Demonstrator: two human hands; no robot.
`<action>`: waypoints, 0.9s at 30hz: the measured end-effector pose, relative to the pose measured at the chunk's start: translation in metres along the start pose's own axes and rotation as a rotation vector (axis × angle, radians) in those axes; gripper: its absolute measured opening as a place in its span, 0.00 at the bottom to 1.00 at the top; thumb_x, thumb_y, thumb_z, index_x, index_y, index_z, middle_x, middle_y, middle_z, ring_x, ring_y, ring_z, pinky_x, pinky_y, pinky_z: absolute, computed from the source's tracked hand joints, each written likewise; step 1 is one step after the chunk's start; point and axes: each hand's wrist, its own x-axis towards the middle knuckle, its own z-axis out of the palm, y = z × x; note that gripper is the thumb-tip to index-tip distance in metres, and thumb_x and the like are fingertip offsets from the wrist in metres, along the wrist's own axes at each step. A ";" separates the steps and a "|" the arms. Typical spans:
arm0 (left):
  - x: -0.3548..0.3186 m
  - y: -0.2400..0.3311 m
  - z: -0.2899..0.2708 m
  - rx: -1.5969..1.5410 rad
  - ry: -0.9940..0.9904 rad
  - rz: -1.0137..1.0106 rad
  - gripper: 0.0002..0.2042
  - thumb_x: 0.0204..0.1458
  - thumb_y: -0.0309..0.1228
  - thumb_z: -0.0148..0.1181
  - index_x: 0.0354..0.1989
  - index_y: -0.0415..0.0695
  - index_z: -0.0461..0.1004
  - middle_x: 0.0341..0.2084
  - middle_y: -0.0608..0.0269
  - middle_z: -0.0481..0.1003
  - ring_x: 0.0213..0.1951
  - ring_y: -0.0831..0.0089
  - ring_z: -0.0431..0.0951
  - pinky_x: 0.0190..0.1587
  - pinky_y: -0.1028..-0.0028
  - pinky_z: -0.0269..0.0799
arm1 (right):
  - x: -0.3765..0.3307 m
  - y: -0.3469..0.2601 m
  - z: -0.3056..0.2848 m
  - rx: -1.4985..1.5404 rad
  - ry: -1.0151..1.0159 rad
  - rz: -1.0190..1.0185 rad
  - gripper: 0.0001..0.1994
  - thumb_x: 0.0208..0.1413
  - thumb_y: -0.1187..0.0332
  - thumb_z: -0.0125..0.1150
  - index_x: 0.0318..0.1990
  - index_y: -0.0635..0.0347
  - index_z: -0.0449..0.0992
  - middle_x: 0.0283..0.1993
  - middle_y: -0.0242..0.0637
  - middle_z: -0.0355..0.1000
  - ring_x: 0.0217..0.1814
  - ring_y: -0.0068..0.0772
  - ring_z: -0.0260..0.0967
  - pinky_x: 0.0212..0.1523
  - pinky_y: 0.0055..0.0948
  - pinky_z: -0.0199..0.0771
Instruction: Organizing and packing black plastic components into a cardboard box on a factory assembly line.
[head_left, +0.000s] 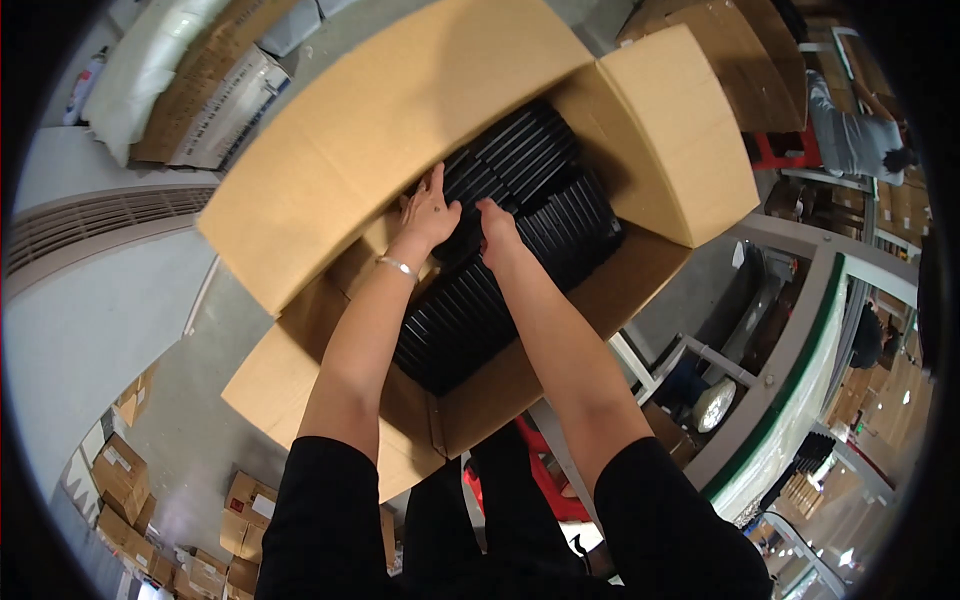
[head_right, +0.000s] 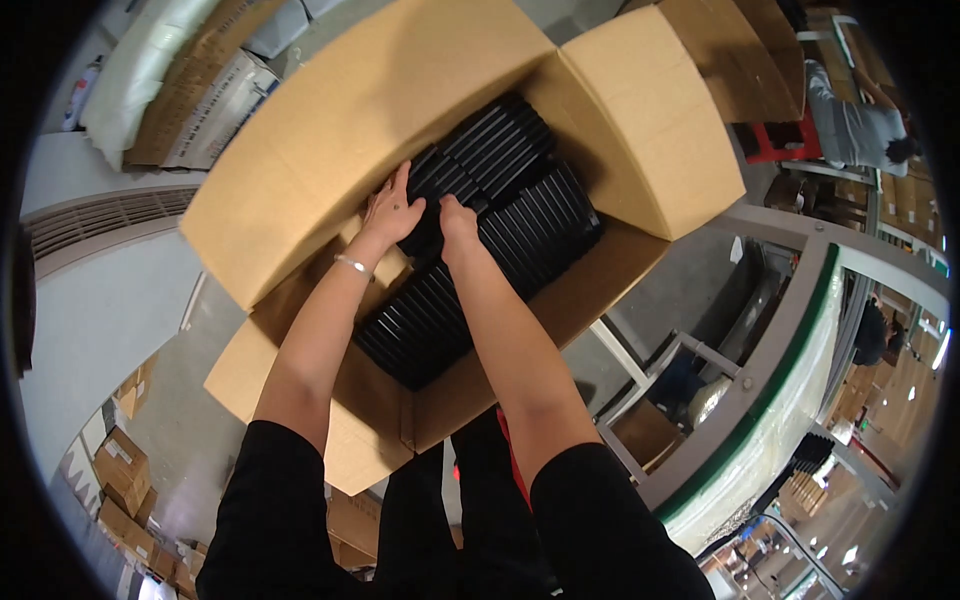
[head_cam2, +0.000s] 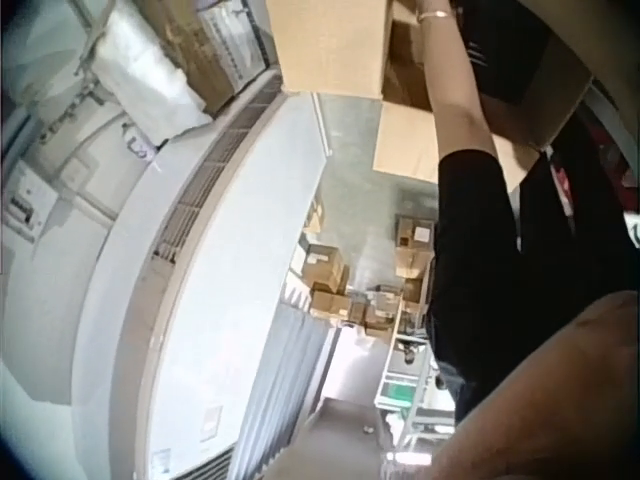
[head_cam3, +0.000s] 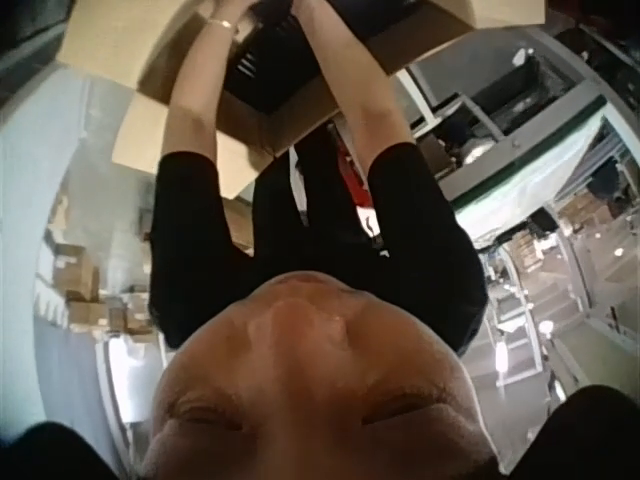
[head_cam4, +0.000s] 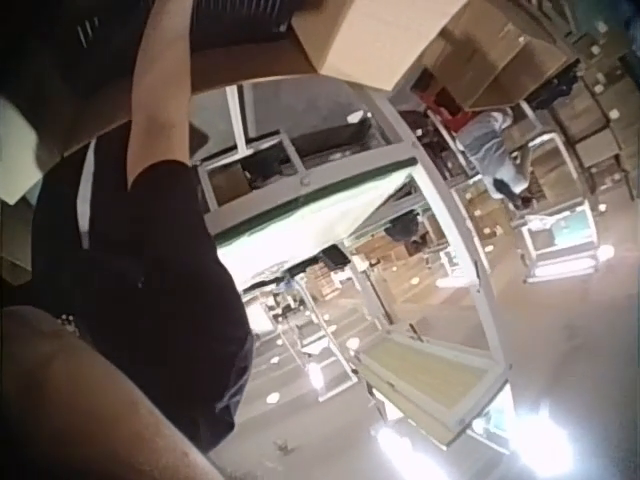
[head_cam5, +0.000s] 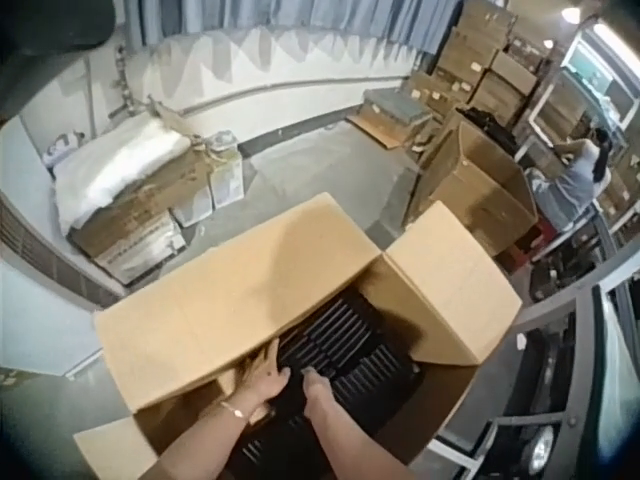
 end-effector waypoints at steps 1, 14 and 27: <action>0.005 0.004 0.016 0.086 0.005 -0.048 0.33 0.46 0.38 0.54 0.62 0.46 0.49 0.62 0.49 0.51 0.61 0.48 0.53 0.61 0.53 0.48 | 0.010 0.002 0.000 0.019 -0.017 -0.010 0.18 0.48 0.57 0.53 0.41 0.60 0.69 0.33 0.34 0.64 0.32 0.30 0.59 0.37 0.30 0.63; 0.002 0.025 0.035 0.450 -0.021 0.005 0.35 0.50 0.43 0.54 0.62 0.42 0.46 0.62 0.53 0.45 0.47 0.47 0.64 0.52 0.58 0.61 | 0.024 0.009 -0.005 0.233 -0.006 0.066 0.35 0.48 0.63 0.51 0.65 0.49 0.44 0.64 0.44 0.48 0.64 0.49 0.46 0.60 0.56 0.43; 0.053 -0.010 0.013 0.233 -0.261 0.052 0.44 0.29 0.43 0.67 0.57 0.37 0.53 0.50 0.39 0.65 0.53 0.51 0.65 0.54 0.65 0.62 | 0.020 0.006 -0.002 0.340 -0.115 0.101 0.38 0.45 0.61 0.52 0.63 0.49 0.38 0.61 0.47 0.49 0.59 0.55 0.54 0.50 0.68 0.55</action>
